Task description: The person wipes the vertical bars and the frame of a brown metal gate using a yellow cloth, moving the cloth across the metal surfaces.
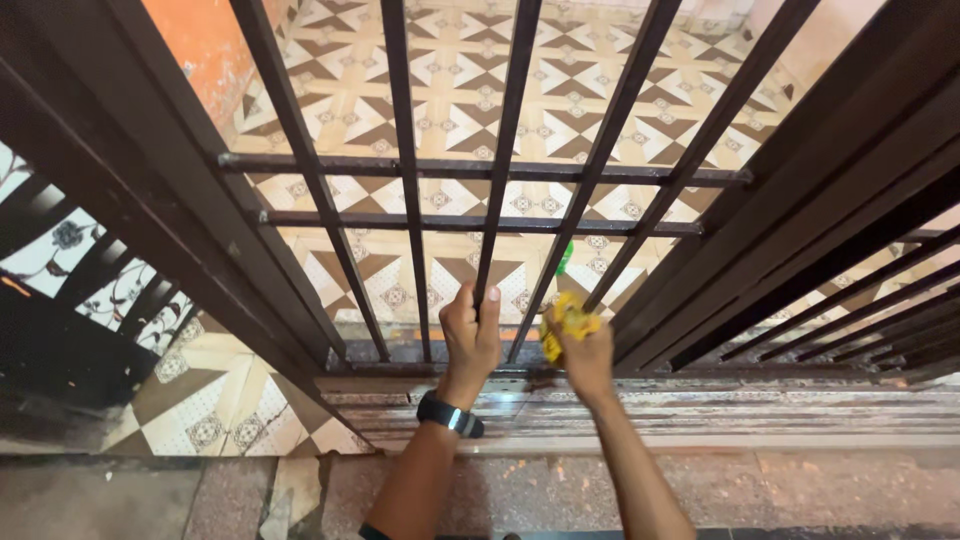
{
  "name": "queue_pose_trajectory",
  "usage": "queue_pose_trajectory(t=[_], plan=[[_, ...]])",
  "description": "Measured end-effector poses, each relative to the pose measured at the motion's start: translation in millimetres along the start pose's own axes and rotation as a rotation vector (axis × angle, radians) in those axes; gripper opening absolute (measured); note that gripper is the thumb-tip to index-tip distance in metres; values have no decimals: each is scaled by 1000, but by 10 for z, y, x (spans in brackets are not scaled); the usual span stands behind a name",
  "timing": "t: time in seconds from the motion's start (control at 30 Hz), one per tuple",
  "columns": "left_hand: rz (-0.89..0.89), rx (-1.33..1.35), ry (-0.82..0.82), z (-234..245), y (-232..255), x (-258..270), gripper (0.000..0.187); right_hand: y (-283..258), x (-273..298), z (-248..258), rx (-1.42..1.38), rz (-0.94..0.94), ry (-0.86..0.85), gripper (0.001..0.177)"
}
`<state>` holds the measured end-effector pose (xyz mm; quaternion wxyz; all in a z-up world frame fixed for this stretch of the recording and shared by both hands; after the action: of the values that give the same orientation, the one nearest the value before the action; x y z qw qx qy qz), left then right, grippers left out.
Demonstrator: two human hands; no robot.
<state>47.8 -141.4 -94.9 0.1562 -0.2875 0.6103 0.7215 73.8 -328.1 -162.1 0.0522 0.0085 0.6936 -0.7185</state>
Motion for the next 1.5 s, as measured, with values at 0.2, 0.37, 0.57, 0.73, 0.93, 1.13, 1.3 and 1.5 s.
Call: queue_pose_trajectory(t=[0.2, 0.37, 0.57, 0.73, 0.93, 1.13, 1.3, 1.5], plan=[[-5, -11, -5, -2, -23, 14, 27, -1555, -117, 157, 123, 262, -25, 15], [43, 17, -29, 0, -25, 25, 25, -1617, -93, 27, 28, 327, 84, 22], [39, 21, -65, 37, 25, 7, 25, -841, -160, 143, 35, 349, 41, 19], [59, 28, -75, 49, 47, 4, 22, 212, 14, -106, 139, -1, 238, 37], [40, 5, -51, 1, 30, 44, 22, 162, 108, -43, 233, -60, 85, 32], [78, 48, -50, 35, 58, 36, 19, 11, 524, -286, 244, 431, 338, 37], [99, 97, -120, 79, 72, 17, 20, 29, 457, -141, 308, 177, 343, 28], [105, 79, -117, 74, 57, 16, 18, -505, 687, 31, 867, -301, 29, 31]])
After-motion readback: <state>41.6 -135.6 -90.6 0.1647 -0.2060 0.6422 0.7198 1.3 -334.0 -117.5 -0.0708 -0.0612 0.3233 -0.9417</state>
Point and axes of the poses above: each hand's wrist, its own x-axis away from the middle knuckle, its own z-axis out of the back of the hand, y = z × x, the point moved 3 cm from there along -x, towards the middle knuckle, and after that the axes turned 11 degrees about -y, right-handed, at the moved point
